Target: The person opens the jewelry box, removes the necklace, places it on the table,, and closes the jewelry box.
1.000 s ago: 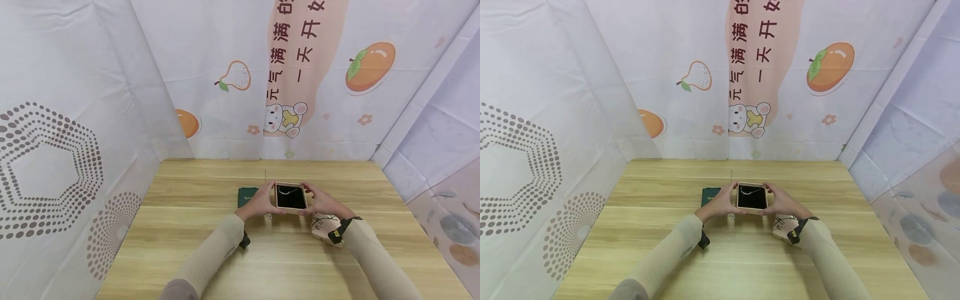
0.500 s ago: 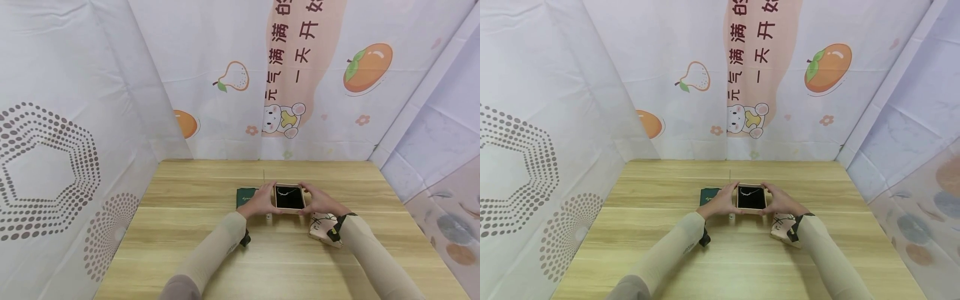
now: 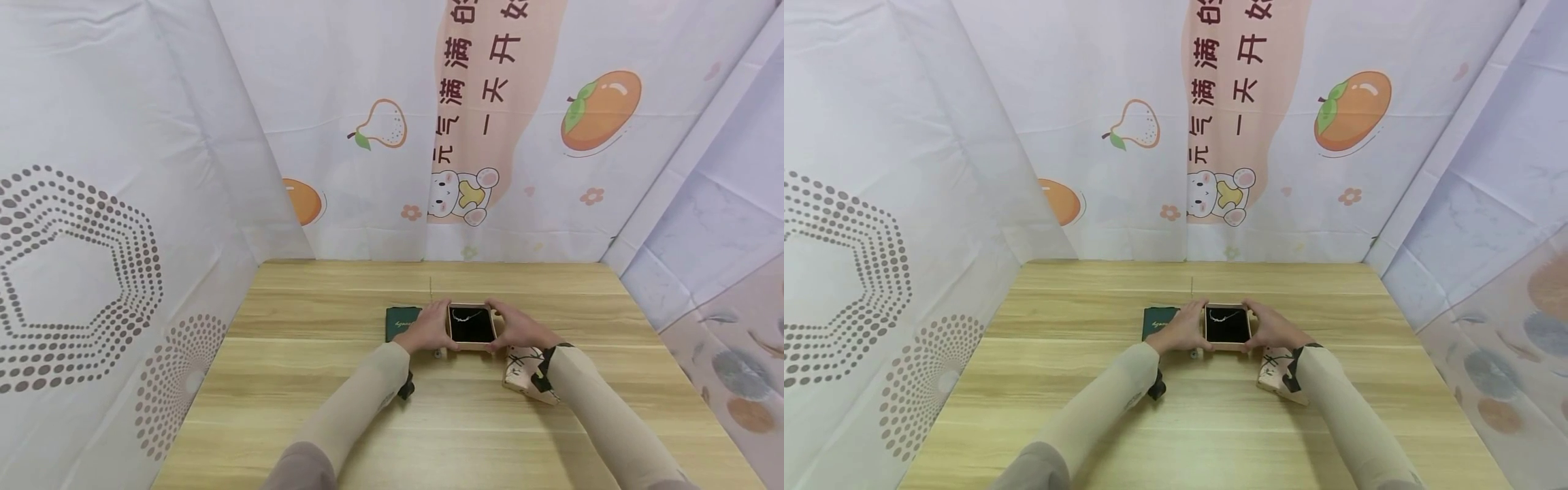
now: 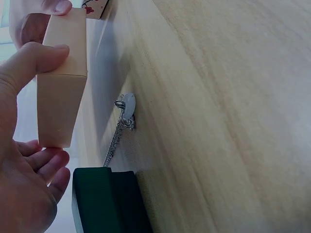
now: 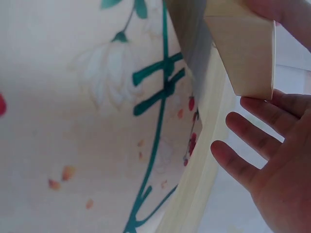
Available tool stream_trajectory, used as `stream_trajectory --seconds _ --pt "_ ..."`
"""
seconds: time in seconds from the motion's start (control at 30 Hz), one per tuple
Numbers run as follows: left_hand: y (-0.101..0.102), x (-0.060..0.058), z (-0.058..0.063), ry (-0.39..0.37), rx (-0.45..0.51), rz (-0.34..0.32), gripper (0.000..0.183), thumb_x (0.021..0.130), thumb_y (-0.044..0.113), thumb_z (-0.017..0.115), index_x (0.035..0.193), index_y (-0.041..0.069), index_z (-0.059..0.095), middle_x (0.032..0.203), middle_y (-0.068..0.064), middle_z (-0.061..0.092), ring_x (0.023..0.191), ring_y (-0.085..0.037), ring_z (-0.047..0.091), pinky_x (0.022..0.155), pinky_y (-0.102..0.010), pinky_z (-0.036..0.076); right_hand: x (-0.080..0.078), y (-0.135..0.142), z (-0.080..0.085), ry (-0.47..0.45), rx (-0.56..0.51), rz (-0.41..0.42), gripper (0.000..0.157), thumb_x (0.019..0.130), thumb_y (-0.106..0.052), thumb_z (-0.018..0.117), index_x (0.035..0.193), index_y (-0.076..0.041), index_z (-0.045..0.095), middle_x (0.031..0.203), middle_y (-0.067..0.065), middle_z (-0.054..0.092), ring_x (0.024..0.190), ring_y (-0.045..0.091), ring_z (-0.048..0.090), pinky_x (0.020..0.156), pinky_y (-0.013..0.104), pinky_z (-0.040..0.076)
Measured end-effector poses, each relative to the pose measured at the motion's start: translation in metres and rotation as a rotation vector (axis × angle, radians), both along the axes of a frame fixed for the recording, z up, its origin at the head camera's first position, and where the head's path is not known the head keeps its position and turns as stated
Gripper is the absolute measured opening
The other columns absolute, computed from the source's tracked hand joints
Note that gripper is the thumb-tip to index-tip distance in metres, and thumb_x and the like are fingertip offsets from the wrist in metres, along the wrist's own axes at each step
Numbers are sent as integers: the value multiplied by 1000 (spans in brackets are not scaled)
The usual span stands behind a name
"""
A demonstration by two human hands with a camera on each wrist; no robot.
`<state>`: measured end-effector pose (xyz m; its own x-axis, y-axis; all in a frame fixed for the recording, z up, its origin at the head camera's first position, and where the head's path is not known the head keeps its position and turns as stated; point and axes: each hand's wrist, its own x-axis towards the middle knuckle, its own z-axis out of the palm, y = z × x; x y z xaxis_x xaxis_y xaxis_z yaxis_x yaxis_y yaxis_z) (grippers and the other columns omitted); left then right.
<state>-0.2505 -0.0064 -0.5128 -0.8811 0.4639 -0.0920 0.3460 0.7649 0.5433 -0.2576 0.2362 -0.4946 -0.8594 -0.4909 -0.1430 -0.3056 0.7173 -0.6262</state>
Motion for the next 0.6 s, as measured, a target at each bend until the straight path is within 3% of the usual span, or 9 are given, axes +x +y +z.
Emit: stream_trajectory --seconds 0.33,0.6 --pt "8 -12 -3 21 -79 -6 107 73 44 84 153 5 25 156 -9 36 144 -26 33 118 -44 26 -8 -1 -3 -21 46 -8 104 62 -30 93 144 -1 36 145 25 44 133 50 38 103 63 37" --pt "14 -9 0 1 -137 -27 109 73 44 84 153 2 23 156 -12 34 146 -26 31 119 -37 27 -11 1 -7 -17 94 17 101 62 -31 93 142 1 38 144 28 44 132 51 40 102 62 38"
